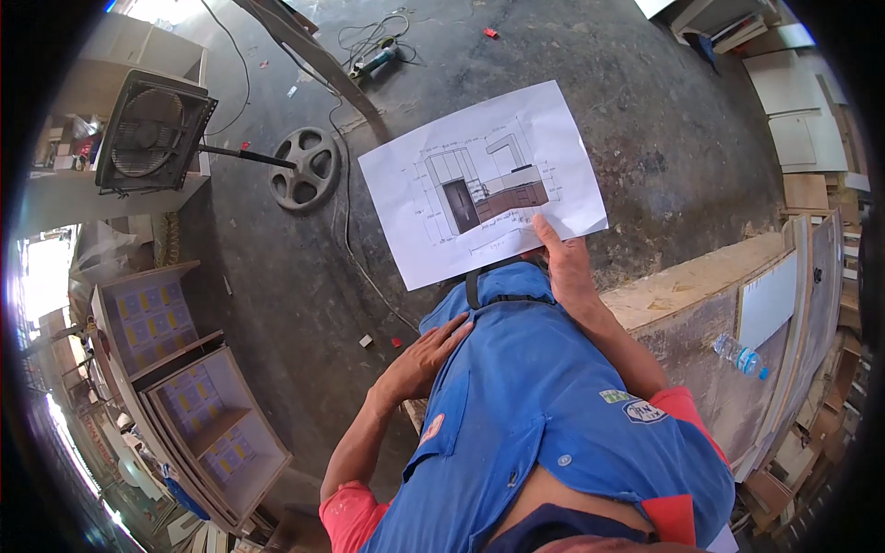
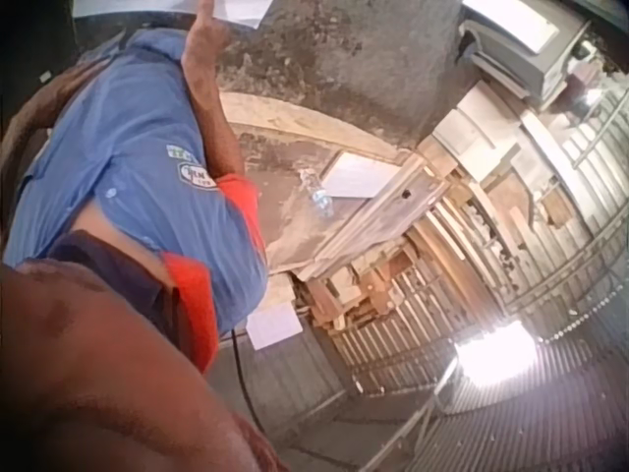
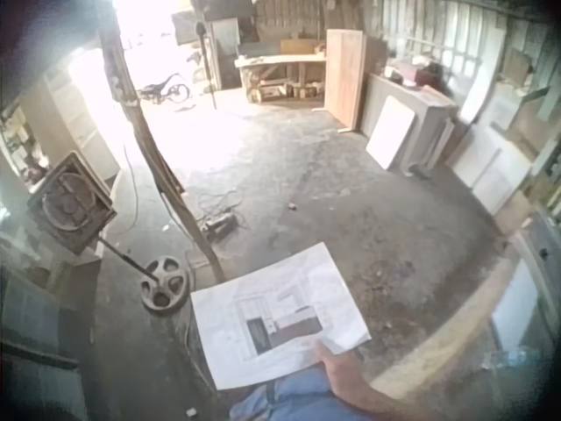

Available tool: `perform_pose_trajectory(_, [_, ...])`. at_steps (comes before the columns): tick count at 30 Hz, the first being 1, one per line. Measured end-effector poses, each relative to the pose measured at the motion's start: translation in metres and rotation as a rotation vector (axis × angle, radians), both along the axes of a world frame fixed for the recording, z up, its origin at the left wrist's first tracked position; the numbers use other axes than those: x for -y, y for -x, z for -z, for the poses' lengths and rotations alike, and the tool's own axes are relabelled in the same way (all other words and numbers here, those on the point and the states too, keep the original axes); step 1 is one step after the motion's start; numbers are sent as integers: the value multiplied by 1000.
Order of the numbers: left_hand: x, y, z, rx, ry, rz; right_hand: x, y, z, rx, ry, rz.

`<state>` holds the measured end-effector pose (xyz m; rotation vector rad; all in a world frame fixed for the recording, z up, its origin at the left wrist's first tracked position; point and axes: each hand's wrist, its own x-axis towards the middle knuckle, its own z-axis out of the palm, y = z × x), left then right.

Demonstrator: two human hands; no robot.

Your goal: The person holds a sheet of paper containing technical drawings of cabinetry and points to various parts of the diagram while looking at unfinished wooden structures in the workshop.

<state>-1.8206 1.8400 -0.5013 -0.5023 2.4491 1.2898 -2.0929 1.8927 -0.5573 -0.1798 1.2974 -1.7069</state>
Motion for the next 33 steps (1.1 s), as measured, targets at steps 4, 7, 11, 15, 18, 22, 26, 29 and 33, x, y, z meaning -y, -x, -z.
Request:
perform_pose_trajectory(4, [0, 0, 2, -17, 30, 13, 0, -1, 2, -5, 19, 22])
perform_pose_trajectory(7, [0, 1, 0, -18, 40, 16, -1, 0, 5, 34, 1, 6])
perform_pose_trajectory(11, [1, 1, -1, -18, 30, 7, 0, 0, 3, 32, -4, 15])
perform_pose_trajectory(15, [2, 0, 1, -37, 45, 21, 0, -1, 6, 39, 21, 34])
perform_pose_trajectory(18, [2, -1, 1, -36, 51, 28, -1, -1, 4, 31, 9, 5])
perform_pose_trajectory(22, [2, 0, -1, -20, 32, 5, -2, 0, 1, 32, -6, -8])
perform_pose_trajectory(26, [1, 0, 0, -25, 42, 2, -2, 1, 0, 30, 23, -20])
perform_pose_trajectory(29, [2, 0, -1, -31, 37, 4, -1, 0, -1, 40, 5, -12])
perform_pose_trajectory(33, [1, 0, 0, -29, 28, -6, -2, 1, 0, 42, 12, -17])
